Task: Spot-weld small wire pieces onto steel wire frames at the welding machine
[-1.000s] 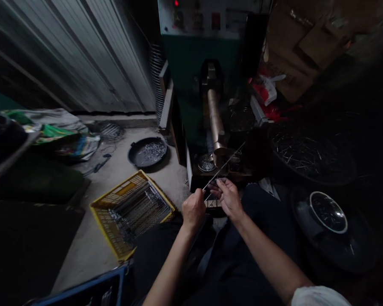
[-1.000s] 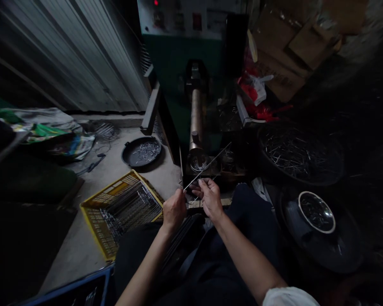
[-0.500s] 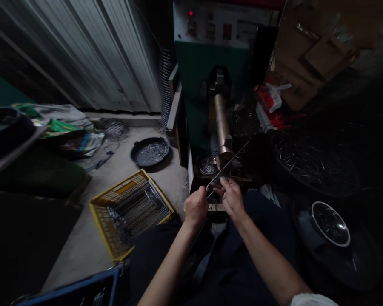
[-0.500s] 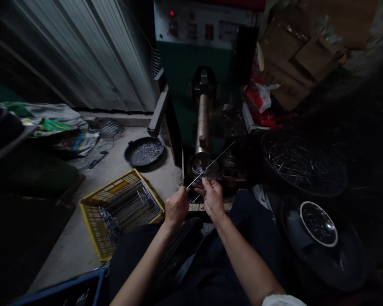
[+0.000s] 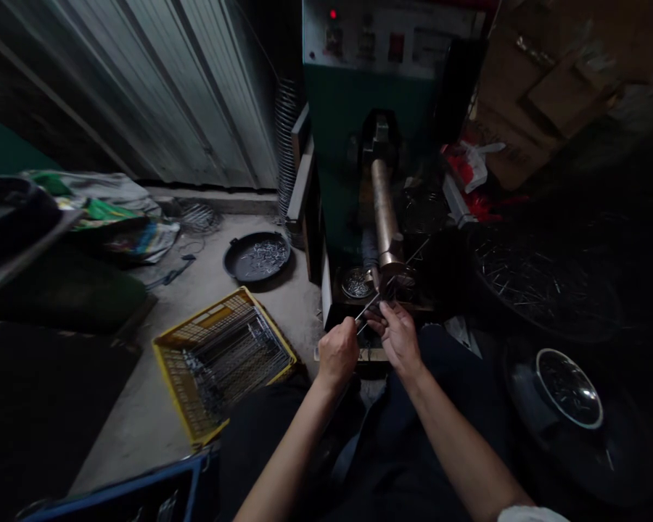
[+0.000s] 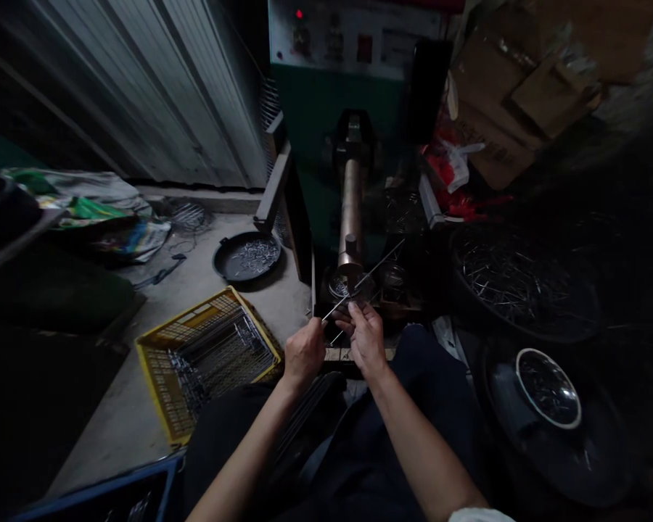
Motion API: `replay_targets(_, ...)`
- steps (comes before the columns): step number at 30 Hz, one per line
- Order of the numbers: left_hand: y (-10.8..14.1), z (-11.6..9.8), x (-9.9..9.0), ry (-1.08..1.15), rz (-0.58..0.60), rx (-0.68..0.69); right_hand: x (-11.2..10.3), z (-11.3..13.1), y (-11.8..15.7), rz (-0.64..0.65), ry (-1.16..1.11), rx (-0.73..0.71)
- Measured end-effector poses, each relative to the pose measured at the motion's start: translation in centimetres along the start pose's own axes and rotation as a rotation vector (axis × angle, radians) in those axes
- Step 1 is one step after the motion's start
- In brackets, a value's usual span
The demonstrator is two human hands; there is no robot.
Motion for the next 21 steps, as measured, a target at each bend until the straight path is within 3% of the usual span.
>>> replay_targets(9, -0.4, 0.1, 0.4, -0.004, 0.058, -0.015, -0.1, 0.4, 0.1, -0.003, 0.085, -0.034)
replay_targets(15, -2.5, -0.8, 0.8, 0.008, 0.078, 0.029, -1.4, 2.1, -1.4, -0.063, 0.231, -0.143)
replay_targets(21, -3.7, -0.8, 1.0, 0.009, 0.073, 0.028, -1.6, 2.3, -2.1, -0.050, 0.238, -0.146)
Point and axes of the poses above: each hand's wrist, its own y-axis away from the middle knuckle, its own x-axis out of the palm, z = x × y, the point moved 9 cm from there along -y, towards the middle knuckle, and after that the axes turned 7 degrees about -y, right-handed, at the moved point
